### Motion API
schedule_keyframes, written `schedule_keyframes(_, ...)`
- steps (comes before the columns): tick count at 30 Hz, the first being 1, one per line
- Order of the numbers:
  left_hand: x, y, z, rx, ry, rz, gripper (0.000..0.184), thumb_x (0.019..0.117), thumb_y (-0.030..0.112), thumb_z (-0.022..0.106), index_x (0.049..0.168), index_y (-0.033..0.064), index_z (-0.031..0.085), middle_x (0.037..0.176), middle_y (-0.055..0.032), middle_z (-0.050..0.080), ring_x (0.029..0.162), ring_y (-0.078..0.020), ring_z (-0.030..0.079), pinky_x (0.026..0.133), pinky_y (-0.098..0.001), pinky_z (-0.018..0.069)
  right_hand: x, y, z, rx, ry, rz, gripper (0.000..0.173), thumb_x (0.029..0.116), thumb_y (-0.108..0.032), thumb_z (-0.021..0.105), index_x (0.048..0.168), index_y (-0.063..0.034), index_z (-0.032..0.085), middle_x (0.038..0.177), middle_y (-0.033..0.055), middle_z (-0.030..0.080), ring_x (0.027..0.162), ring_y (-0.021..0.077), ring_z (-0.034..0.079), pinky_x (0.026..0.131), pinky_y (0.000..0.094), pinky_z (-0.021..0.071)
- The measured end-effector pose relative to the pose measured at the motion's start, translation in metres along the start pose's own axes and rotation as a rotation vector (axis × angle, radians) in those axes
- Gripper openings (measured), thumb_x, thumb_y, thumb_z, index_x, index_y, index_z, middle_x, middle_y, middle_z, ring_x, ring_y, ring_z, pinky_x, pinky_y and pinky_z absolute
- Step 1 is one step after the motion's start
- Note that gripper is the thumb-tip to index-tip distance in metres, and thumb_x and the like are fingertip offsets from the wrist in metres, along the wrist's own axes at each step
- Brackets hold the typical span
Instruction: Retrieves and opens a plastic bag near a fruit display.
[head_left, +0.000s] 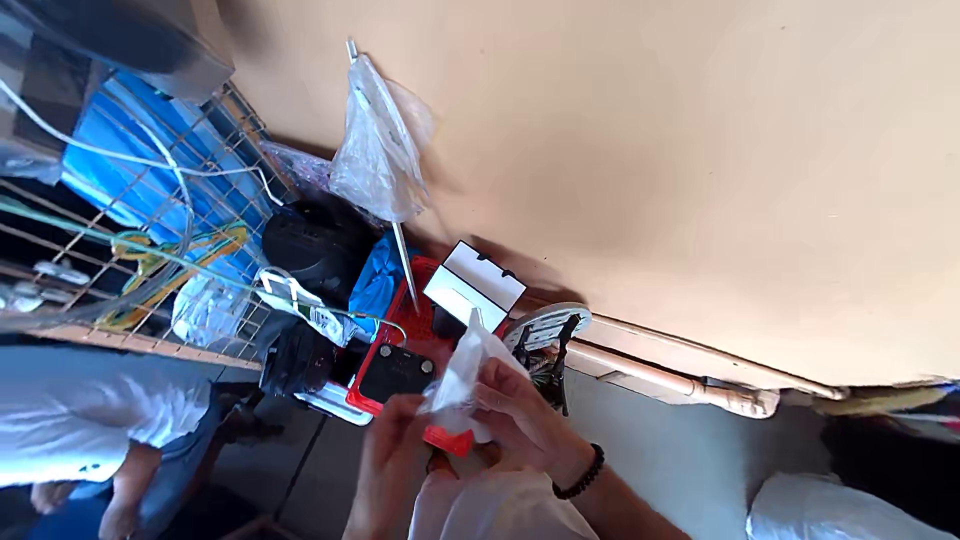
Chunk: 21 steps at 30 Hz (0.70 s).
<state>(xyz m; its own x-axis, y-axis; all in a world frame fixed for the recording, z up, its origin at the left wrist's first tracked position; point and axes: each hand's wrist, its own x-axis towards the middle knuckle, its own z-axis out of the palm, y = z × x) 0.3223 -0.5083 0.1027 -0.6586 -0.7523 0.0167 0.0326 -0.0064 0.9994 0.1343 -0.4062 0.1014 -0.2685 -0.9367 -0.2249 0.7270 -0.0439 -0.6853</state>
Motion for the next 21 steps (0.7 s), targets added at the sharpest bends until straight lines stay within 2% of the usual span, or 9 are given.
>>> schedule_keyframes(3, -0.074, -0.002, -0.011, -0.505, 0.361, -0.038, 0.007, 0.0986, 0.021, 0.065, 0.103, 0.0221, 0.07, 0.104, -0.0005, 0.075, 0.097, -0.0121, 0.072, 0.088, -0.032, 0.0606, -0.004, 0.011, 0.004, 0.307, -0.122, 0.303, 0.022, 0.1074, -0.022, 0.045, 0.124, -0.0108, 0.054, 0.109, 0.0085, 0.069, 0.101, 0.021, 0.069, 0.09, 0.0406, 0.0575)
schedule_keyframes(5, -0.119, -0.014, -0.02, -0.893, 0.524, 0.011, 0.018, 0.0966, 0.021, 0.065, 0.11, 0.0142, 0.074, 0.108, -0.0102, 0.076, 0.098, -0.0201, 0.075, 0.084, -0.0369, 0.0633, 0.005, 0.019, 0.009, 0.329, -0.168, 0.408, 0.028, 0.1099, -0.024, 0.039, 0.127, -0.0066, 0.052, 0.109, 0.0131, 0.069, 0.1, 0.0248, 0.07, 0.089, 0.0425, 0.0593)
schedule_keyframes(7, -0.151, -0.011, -0.017, -1.007, 0.736, 0.048, 0.027, 0.1035, 0.021, 0.049, 0.108, 0.0069, 0.071, 0.105, -0.013, 0.076, 0.096, -0.0221, 0.075, 0.081, -0.0392, 0.064, 0.015, 0.023, 0.018, 0.263, -0.164, 0.46, 0.025, 0.1091, -0.023, 0.039, 0.12, -0.0062, 0.054, 0.103, 0.0131, 0.07, 0.094, 0.0239, 0.071, 0.084, 0.0417, 0.0607)
schedule_keyframes(10, -0.193, 0.005, -0.019, -0.752, 1.081, -0.016, 0.03, 0.1078, 0.021, 0.037, 0.099, 0.012, 0.064, 0.088, -0.0043, 0.074, 0.083, -0.0143, 0.073, 0.077, -0.0352, 0.0631, 0.029, 0.035, 0.04, 0.156, -0.161, 0.514, 0.023, 0.1087, -0.02, 0.041, 0.114, -0.008, 0.059, 0.097, 0.012, 0.072, 0.087, 0.0221, 0.072, 0.078, 0.0389, 0.0623)
schedule_keyframes(13, -0.254, -0.018, -0.03, -0.129, 1.143, -0.107, 0.02, 0.1033, 0.01, 0.048, 0.122, 0.0076, 0.053, 0.082, -0.0003, 0.066, 0.066, -0.0064, 0.063, 0.061, -0.0242, 0.0567, 0.027, 0.068, 0.066, 0.082, -0.23, 0.592, 0.023, 0.11, -0.021, 0.041, 0.113, -0.0096, 0.06, 0.098, 0.0107, 0.072, 0.088, 0.0196, 0.073, 0.08, 0.0364, 0.0627)
schedule_keyframes(15, -0.279, -0.01, -0.029, 0.276, 1.098, -0.323, 0.061, 0.097, 0.027, 0.066, 0.146, 0.0, 0.042, 0.106, -0.0114, 0.068, 0.086, -0.0154, 0.069, 0.075, -0.0342, 0.0595, 0.017, 0.097, 0.08, 0.022, -0.27, 0.635, 0.027, 0.1101, -0.026, 0.041, 0.114, -0.0098, 0.062, 0.094, 0.0076, 0.072, 0.084, 0.0157, 0.072, 0.077, 0.0336, 0.0623)
schedule_keyframes(17, -0.283, 0.0, -0.028, 0.476, 1.028, -0.293, 0.091, 0.0888, 0.034, 0.077, 0.155, -0.0034, 0.028, 0.136, -0.0229, 0.058, 0.117, -0.0264, 0.064, 0.097, -0.0425, 0.0573, 0.005, 0.125, 0.094, -0.045, -0.334, 0.681, 0.028, 0.1105, -0.029, 0.041, 0.119, -0.0107, 0.061, 0.092, 0.0058, 0.071, 0.083, 0.014, 0.071, 0.076, 0.0327, 0.062)
schedule_keyframes(19, -0.271, -0.001, -0.036, 0.585, 0.896, -0.173, 0.088, 0.0896, 0.031, 0.078, 0.155, -0.0028, 0.03, 0.144, -0.0235, 0.054, 0.129, -0.0295, 0.058, 0.108, -0.0455, 0.0514, -0.01, 0.149, 0.113, -0.076, -0.384, 0.725, 0.024, 0.1088, -0.028, 0.046, 0.116, -0.012, 0.062, 0.09, 0.0045, 0.071, 0.08, 0.012, 0.07, 0.074, 0.0306, 0.0619)
schedule_keyframes(21, -0.263, -0.013, -0.049, 0.673, 0.746, -0.149, 0.064, 0.0964, 0.019, 0.069, 0.153, 0.0051, 0.041, 0.137, -0.0191, 0.06, 0.121, -0.0289, 0.063, 0.103, -0.049, 0.0535, -0.026, 0.17, 0.127, -0.122, -0.461, 0.765, 0.021, 0.1056, -0.032, 0.054, 0.114, -0.0156, 0.064, 0.089, 0.0025, 0.07, 0.077, 0.0102, 0.069, 0.072, 0.0293, 0.0613)
